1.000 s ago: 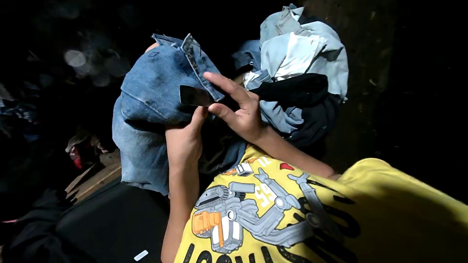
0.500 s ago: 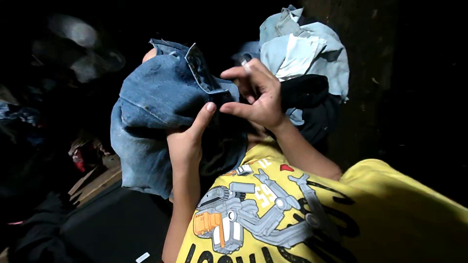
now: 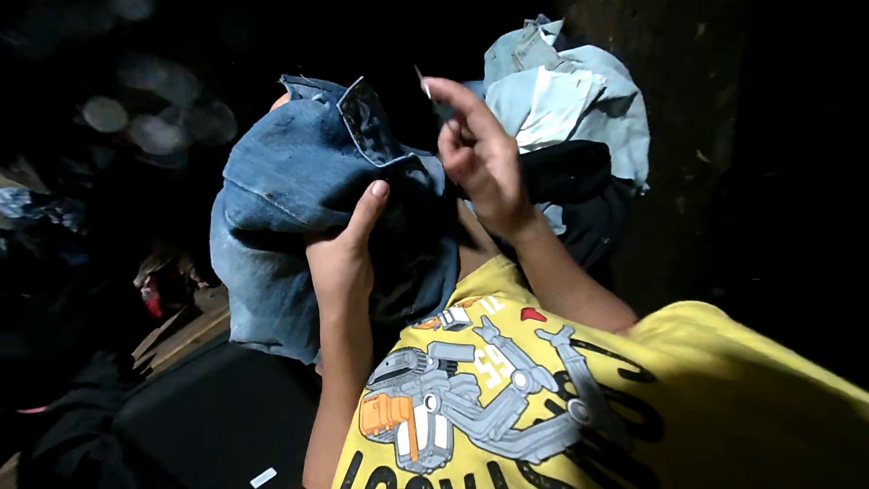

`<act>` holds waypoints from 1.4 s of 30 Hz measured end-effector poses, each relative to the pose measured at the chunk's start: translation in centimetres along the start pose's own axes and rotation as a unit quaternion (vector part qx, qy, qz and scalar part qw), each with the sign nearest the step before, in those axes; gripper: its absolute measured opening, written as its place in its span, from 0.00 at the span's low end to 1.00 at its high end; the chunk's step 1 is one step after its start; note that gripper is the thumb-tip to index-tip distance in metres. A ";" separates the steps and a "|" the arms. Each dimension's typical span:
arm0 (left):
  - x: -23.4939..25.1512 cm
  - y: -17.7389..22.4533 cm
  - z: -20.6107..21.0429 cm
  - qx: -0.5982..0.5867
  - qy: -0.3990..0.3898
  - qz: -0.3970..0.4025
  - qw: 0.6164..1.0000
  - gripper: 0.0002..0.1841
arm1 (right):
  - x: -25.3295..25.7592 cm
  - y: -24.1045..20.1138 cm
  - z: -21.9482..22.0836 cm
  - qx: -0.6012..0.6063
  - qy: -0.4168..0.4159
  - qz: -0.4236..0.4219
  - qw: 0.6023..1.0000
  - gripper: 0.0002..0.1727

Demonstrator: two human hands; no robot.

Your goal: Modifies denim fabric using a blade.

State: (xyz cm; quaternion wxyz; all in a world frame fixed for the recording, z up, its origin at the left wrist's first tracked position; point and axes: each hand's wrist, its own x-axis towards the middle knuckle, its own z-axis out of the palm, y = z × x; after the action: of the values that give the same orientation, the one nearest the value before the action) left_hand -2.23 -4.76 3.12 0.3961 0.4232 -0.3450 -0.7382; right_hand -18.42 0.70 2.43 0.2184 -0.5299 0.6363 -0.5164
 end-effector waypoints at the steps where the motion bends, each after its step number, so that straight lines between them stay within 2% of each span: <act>1: 0.0 -0.1 0.0 0.000 -0.001 0.002 1.000 0.18 | -1.1 -0.4 -0.1 0.000 -0.012 0.001 1.000 0.46; 4: -0.1 0.0 0.2 -0.004 -0.011 0.007 1.000 0.14 | -3.9 -1.5 0.0 -0.029 -0.057 0.028 0.998 0.43; 6: -0.1 0.0 0.2 -0.013 -0.020 0.005 1.000 0.13 | -4.5 -0.7 0.5 -0.026 -0.064 0.029 0.997 0.42; 9: -0.1 -0.1 -0.2 -0.024 -0.045 0.004 0.999 0.14 | -4.0 1.0 1.2 -0.020 -0.045 -0.009 0.999 0.41; 12: -0.3 0.1 -0.2 -0.016 -0.042 -0.002 0.999 0.14 | -3.4 1.2 1.7 -0.024 -0.044 -0.034 0.998 0.35; 17: -0.3 0.1 -0.5 -0.006 -0.041 0.000 0.999 0.14 | -3.5 1.3 3.0 -0.052 0.021 -0.058 0.997 0.27; 21: -0.4 0.1 -0.5 -0.003 -0.033 -0.006 0.999 0.14 | -4.3 1.7 3.0 -0.110 0.056 -0.062 0.990 0.25; 24: -0.5 -0.1 -0.3 0.009 -0.025 -0.009 1.000 0.15 | -3.6 1.2 3.4 -0.109 0.058 -0.061 0.990 0.23; 31: -0.8 -0.2 0.2 0.015 -0.015 -0.015 1.000 0.15 | -3.5 1.4 3.8 -0.155 0.086 -0.065 0.982 0.25; 33: -0.5 -0.2 0.3 0.005 -0.004 -0.028 1.000 0.13 | -3.0 1.3 4.4 -0.105 0.079 -0.040 0.990 0.25; 36: -0.3 -0.2 -0.1 0.025 -0.015 -0.034 0.999 0.14 | -2.1 0.5 4.4 0.083 0.032 0.044 0.995 0.18; 38: -0.6 -0.1 -0.4 0.040 -0.022 -0.042 0.998 0.14 | -1.0 -0.4 3.3 0.222 -0.004 0.138 0.965 0.15; 40: -0.6 0.1 -0.5 0.026 -0.026 -0.042 0.998 0.14 | -0.2 -0.7 1.5 0.329 -0.072 0.234 0.912 0.15; 42: -0.4 0.1 -0.6 0.005 -0.035 -0.026 0.999 0.14 | 0.1 -0.7 0.4 0.386 -0.119 0.269 0.874 0.17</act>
State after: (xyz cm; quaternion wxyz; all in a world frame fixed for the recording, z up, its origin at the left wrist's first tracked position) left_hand -1.49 -4.55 3.14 0.3624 0.4082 -0.3506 -0.7610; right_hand -17.81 0.46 2.97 0.6104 -0.2695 0.4731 -0.5753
